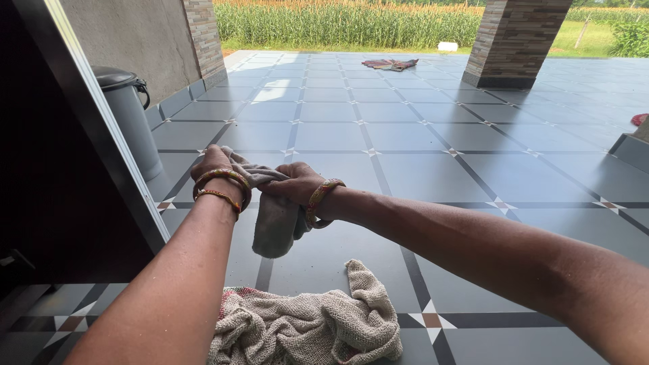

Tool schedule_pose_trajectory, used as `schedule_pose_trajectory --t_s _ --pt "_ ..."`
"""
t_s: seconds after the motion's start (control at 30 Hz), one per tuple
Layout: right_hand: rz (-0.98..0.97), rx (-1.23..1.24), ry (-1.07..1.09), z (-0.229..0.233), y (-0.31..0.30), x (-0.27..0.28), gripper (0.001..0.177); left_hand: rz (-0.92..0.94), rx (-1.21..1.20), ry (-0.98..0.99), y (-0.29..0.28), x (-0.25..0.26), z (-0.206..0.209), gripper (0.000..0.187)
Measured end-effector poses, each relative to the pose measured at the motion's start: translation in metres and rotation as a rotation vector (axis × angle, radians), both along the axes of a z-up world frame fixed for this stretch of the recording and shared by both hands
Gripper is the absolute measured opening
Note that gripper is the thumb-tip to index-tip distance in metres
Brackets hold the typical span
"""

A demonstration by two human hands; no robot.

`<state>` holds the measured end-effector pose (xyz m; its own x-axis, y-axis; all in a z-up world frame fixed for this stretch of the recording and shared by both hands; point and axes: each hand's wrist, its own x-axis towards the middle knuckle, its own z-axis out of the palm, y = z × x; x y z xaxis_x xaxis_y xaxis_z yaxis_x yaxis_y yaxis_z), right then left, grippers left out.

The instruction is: The person wipes the top of a wooden cabinet with a cloth, opens a drawer to rearrange socks, removes several pairs of shoes from the lower shelves, and then wipes the interior shelves with a cloth.

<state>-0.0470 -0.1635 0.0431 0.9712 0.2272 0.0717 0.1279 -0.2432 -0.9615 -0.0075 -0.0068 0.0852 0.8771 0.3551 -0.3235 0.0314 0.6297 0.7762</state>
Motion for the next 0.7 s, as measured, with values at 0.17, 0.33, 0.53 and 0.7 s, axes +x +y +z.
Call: schedule_pose_trajectory --t_s 0.17,0.33,0.53,0.7 --pt "-0.108 0.036 0.024 0.006 0.025 0.014 0.044 -0.05 0.062 0.035 0.021 0.009 -0.013 0.027" --pt "-0.276 0.143 0.057 0.023 0.053 0.022 0.047 -0.118 0.217 0.044 0.042 0.022 -0.015 0.035" --pt "-0.309 0.074 -0.025 0.04 0.065 0.014 0.042 -0.205 0.554 0.043 0.071 0.028 -0.037 0.048" --pt "-0.316 -0.112 -0.046 0.044 0.06 0.005 0.047 -0.369 0.79 -0.397 0.08 0.027 -0.038 0.067"
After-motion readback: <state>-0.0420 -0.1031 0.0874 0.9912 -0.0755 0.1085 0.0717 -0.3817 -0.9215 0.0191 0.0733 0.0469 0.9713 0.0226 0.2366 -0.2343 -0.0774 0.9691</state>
